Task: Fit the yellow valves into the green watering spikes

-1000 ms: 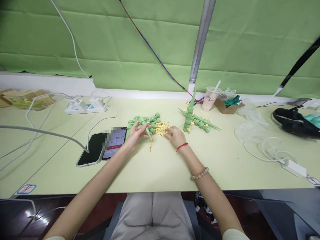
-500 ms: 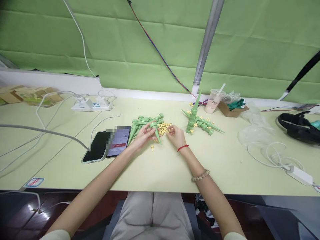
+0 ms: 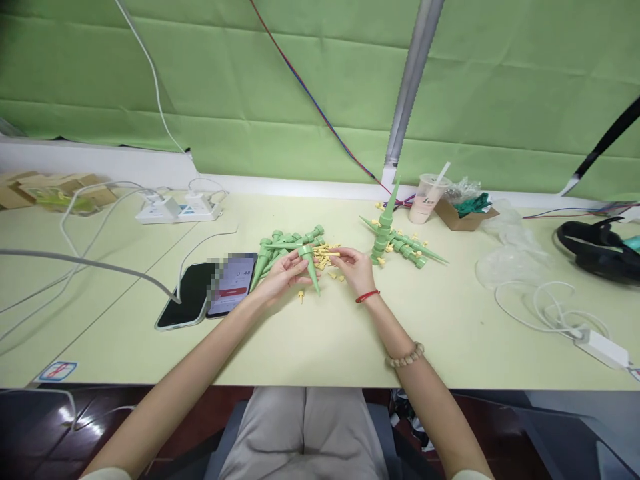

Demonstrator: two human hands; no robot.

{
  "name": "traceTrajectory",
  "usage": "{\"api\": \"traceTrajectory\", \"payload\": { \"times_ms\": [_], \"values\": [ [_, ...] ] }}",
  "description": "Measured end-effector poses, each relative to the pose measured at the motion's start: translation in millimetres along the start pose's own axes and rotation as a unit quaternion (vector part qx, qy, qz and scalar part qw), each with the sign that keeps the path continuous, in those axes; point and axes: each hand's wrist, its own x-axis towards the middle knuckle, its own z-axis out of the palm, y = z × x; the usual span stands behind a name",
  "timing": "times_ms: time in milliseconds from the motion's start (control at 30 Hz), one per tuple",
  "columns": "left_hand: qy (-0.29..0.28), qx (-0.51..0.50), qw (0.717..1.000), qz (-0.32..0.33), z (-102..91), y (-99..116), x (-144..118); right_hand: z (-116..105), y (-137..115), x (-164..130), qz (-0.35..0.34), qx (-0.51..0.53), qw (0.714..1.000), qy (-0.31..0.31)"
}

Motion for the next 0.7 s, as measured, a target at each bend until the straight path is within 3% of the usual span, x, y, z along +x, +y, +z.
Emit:
{"api": "traceTrajectory", "payload": {
  "times_ms": [233,500,700],
  "values": [
    [0.006,0.026,0.999,0.017,3.2,2.2,-2.7,2.7,-22.9,-8.8,-0.154,-0.091,0.984,-0.024],
    [0.018,0.059,0.998,0.029,3.6,4.4,-5.9,3.4,-25.9,-11.5,-0.118,-0.075,0.987,-0.073],
    [0.035,0.082,0.995,0.041,4.6,5.6,-7.1,2.5,-25.3,-12.1,-0.111,-0.083,0.988,-0.070]
  ]
}}
